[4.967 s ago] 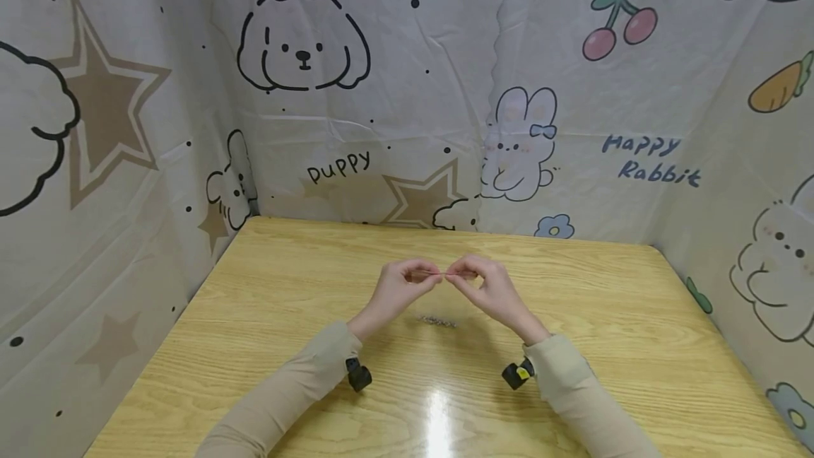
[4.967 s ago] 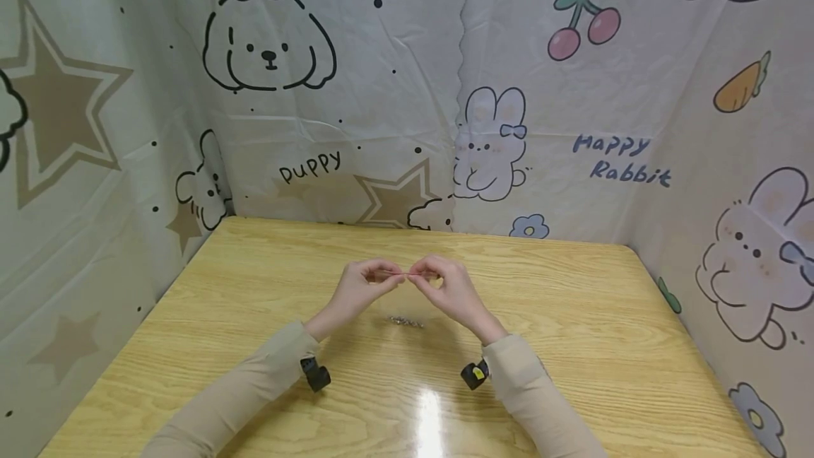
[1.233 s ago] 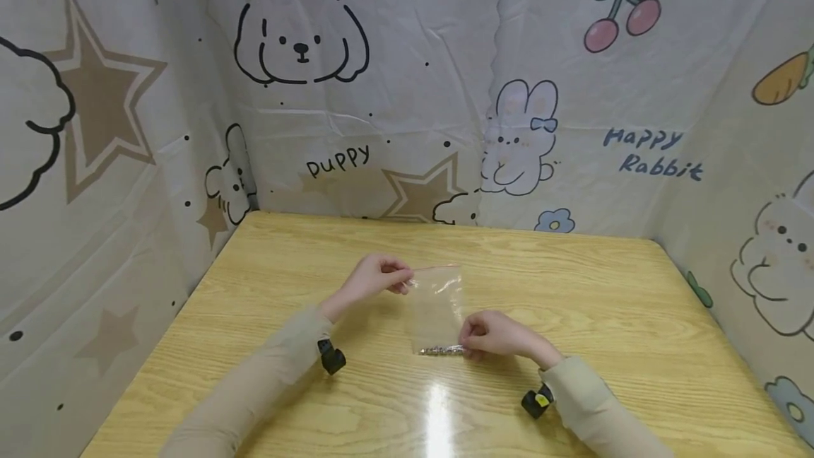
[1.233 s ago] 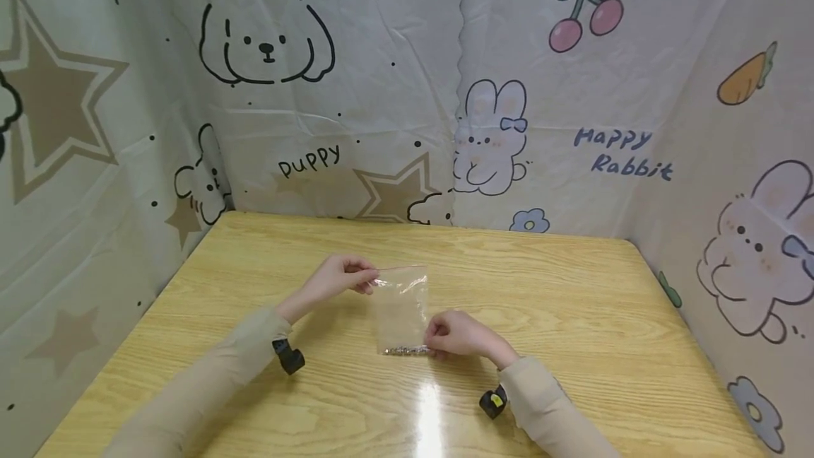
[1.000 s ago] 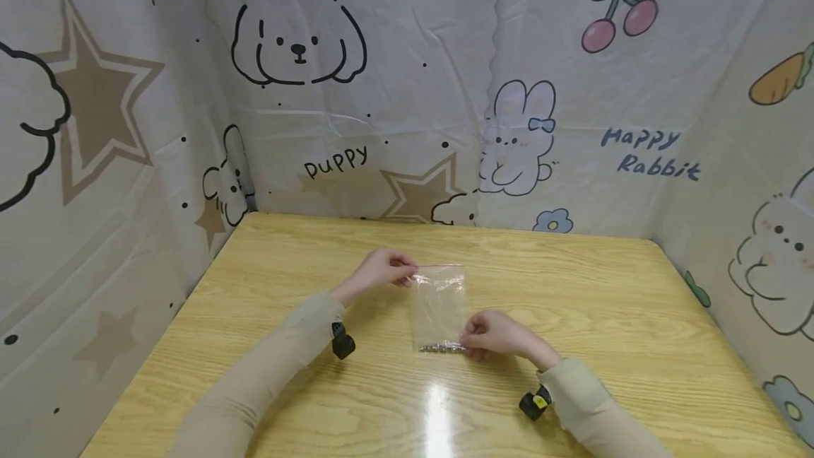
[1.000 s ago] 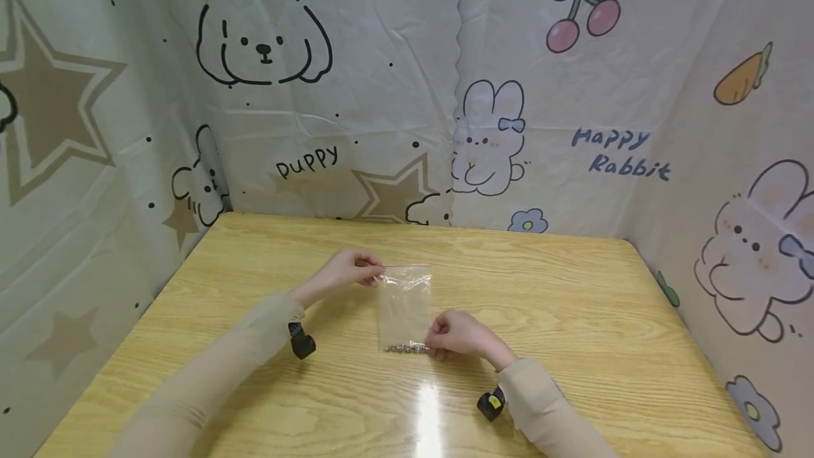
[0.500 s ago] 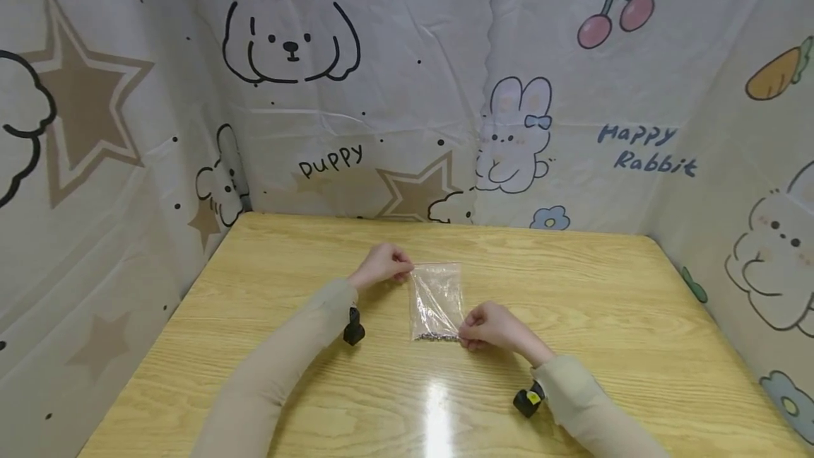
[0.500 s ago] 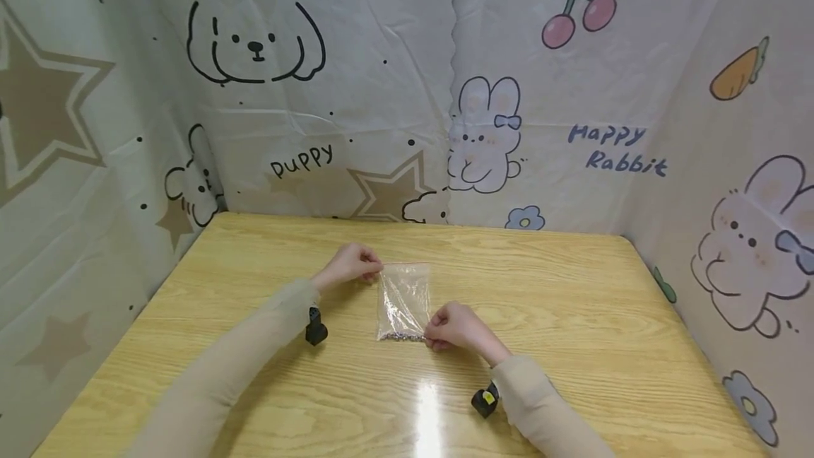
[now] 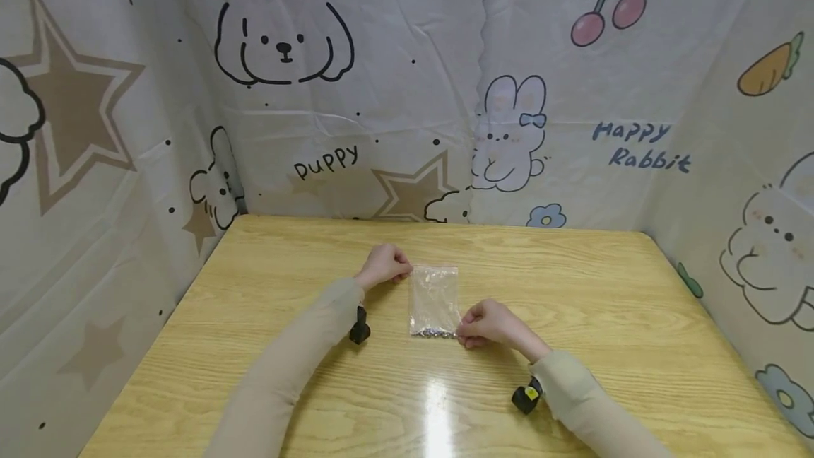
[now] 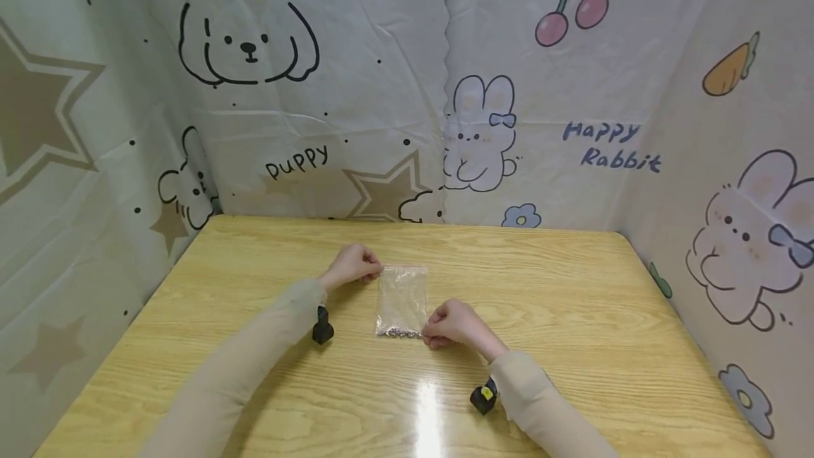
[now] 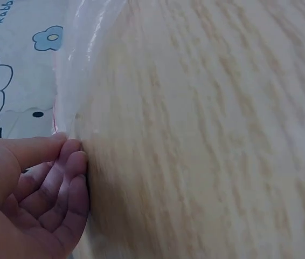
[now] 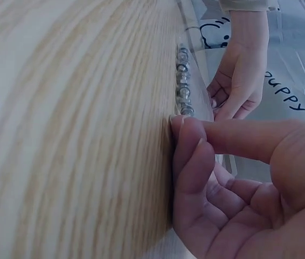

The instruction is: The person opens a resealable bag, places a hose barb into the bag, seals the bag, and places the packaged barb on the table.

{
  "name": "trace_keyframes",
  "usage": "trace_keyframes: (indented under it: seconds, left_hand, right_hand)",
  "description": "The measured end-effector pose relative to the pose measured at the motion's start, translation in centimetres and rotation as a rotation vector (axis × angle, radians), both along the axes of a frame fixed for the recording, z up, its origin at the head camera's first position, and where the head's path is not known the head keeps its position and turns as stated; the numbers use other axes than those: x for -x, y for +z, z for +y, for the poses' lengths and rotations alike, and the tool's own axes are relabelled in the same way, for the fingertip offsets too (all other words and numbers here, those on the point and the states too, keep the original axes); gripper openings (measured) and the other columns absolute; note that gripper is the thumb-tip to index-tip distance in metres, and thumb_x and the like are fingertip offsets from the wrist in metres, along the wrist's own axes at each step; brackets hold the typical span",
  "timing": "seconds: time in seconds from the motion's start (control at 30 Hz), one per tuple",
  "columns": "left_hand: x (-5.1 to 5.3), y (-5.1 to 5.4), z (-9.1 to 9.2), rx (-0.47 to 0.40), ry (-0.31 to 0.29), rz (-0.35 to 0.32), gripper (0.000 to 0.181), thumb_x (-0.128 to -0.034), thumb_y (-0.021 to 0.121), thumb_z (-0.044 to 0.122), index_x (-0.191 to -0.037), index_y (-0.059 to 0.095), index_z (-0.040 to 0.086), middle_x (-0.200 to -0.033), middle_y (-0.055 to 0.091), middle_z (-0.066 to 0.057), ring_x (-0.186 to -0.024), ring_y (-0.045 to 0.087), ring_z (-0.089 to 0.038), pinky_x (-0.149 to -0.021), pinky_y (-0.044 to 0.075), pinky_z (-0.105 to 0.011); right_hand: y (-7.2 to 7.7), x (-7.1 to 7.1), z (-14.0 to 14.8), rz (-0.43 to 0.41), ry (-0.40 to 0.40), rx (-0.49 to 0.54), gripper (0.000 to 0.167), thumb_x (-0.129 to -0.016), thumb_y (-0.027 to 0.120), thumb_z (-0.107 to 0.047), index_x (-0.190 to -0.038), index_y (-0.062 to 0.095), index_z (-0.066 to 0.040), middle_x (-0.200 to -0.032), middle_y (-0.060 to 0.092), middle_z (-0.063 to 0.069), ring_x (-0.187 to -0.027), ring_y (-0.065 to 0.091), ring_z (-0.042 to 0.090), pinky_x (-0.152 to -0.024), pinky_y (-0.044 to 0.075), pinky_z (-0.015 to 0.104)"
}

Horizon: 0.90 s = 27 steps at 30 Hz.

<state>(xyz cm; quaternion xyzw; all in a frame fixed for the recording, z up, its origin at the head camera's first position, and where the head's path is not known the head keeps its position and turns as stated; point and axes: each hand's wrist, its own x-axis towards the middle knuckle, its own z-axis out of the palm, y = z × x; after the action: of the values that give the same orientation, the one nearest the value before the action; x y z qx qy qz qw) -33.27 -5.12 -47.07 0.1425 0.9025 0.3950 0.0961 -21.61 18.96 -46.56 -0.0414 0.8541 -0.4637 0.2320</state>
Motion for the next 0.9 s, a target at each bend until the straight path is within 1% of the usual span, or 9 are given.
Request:
trace_keyframes:
  seconds: [0.1,0.2,0.4,0.6,0.73,0.9]
  left_hand:
    - [0.04,-0.27,0.20,0.000,0.021,0.013,0.015,-0.0897,0.071,0.012,-0.080,0.075,0.001,-0.073,0.074,-0.012,-0.056,0.064,-0.015,-0.054,0.045,-0.015]
    - [-0.04,-0.37,0.49,0.010,0.043,0.031,0.015,-0.0886,0.073,0.013,-0.078,0.075,0.002,-0.071,0.073,-0.010,-0.055,0.062,-0.013,-0.056,0.046,-0.017]
    - [0.02,-0.60,0.86,0.061,0.066,0.069,0.015,-0.0865,0.074,0.013,-0.074,0.075,0.004,-0.063,0.070,-0.008,-0.051,0.052,-0.008,-0.057,0.043,-0.018]
    - [-0.11,-0.47,0.87,0.075,0.095,0.058,0.015,-0.0854,0.075,0.012,-0.073,0.074,0.003,-0.065,0.071,-0.009,-0.050,0.052,-0.008,-0.056,0.044,-0.018]
    - [-0.28,-0.39,0.80,0.080,0.110,0.052,0.015,-0.0853,0.076,0.012,-0.073,0.073,0.003,-0.067,0.072,-0.010,-0.051,0.053,-0.010,-0.052,0.042,-0.018]
    - [-0.39,-0.48,0.64,0.047,0.119,0.042,0.015,-0.0855,0.077,0.012,-0.074,0.073,0.003,-0.069,0.072,-0.010,-0.053,0.057,-0.012,-0.050,0.043,-0.018]
  right_hand:
    - [-0.05,0.01,0.06,0.003,-0.006,-0.007,0.013,-0.089,0.070,-0.008,-0.085,0.067,0.003,-0.076,0.074,0.009,-0.062,0.067,0.006,-0.063,0.060,0.022]
    - [-0.06,-0.06,0.11,0.025,-0.008,-0.029,0.013,-0.089,0.071,-0.009,-0.084,0.066,0.002,-0.075,0.074,0.007,-0.062,0.067,0.007,-0.062,0.060,0.022]
    - [0.01,-0.09,-0.14,0.046,-0.022,-0.056,0.015,-0.085,0.074,-0.007,-0.084,0.060,0.000,-0.075,0.072,0.008,-0.060,0.067,0.009,-0.061,0.061,0.025]
    - [0.04,0.15,-0.33,0.062,-0.014,-0.080,0.016,-0.083,0.075,-0.006,-0.083,0.059,-0.001,-0.074,0.071,0.009,-0.059,0.067,0.010,-0.061,0.061,0.026]
    - [0.06,0.27,-0.46,0.089,0.009,-0.115,0.017,-0.083,0.075,-0.007,-0.083,0.059,-0.002,-0.073,0.070,0.008,-0.059,0.067,0.011,-0.060,0.061,0.026]
    - [0.33,0.26,-0.47,0.098,0.024,-0.131,0.018,-0.084,0.075,-0.010,-0.084,0.058,-0.002,-0.074,0.069,0.008,-0.061,0.068,0.012,-0.060,0.061,0.027]
